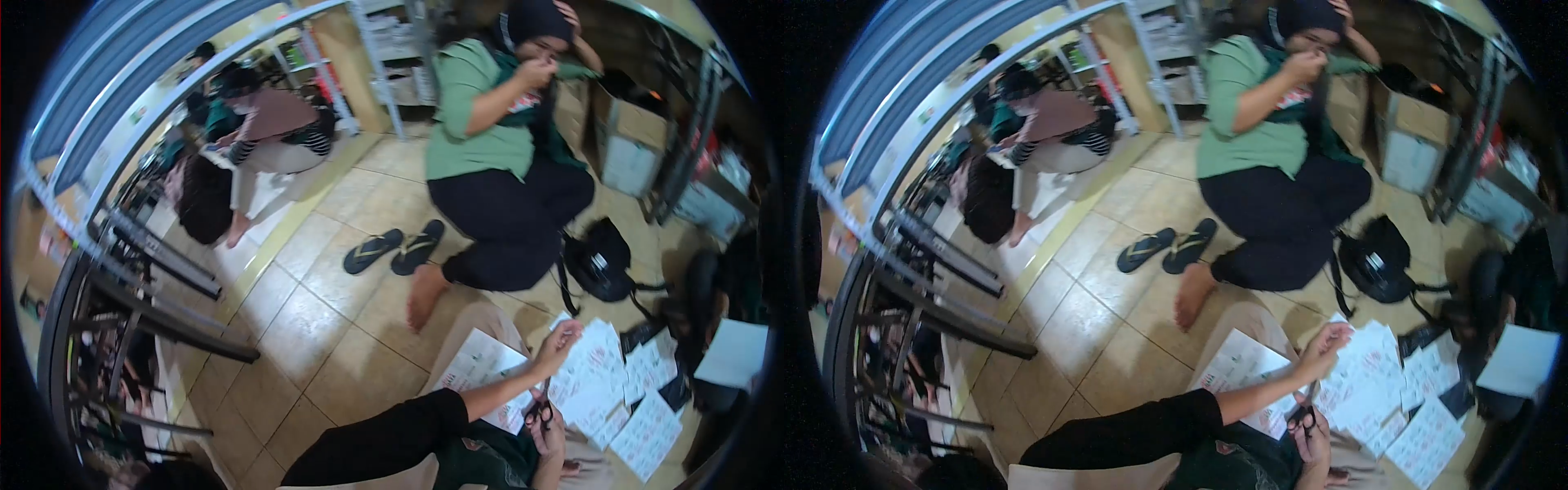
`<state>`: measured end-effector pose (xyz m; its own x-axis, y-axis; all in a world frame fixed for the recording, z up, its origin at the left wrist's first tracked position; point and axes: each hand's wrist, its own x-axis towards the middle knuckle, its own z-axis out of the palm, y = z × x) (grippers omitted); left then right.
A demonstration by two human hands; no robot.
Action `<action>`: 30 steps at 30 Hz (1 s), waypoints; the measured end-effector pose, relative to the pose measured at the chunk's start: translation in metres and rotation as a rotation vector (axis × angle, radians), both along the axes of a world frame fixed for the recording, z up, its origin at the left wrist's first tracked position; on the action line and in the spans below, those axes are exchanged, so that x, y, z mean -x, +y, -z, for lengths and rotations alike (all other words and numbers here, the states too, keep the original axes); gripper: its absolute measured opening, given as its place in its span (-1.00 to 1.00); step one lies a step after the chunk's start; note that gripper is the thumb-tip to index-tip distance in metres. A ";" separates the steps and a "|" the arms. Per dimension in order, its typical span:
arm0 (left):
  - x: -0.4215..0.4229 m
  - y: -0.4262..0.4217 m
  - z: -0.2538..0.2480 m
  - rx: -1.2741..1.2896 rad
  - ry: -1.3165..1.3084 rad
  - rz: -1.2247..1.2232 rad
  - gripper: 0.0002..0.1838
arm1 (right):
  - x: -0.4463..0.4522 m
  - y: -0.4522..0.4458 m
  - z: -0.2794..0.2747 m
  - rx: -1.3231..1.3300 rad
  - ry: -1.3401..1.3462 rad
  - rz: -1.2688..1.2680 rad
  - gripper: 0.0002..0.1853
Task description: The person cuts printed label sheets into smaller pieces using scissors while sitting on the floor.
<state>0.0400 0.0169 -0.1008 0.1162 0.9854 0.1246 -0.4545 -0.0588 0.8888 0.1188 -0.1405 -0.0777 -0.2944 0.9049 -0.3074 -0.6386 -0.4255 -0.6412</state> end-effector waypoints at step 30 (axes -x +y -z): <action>0.128 -0.008 -0.109 0.141 0.572 0.444 -0.61 | -0.052 0.029 -0.088 -0.287 -0.621 0.322 -0.13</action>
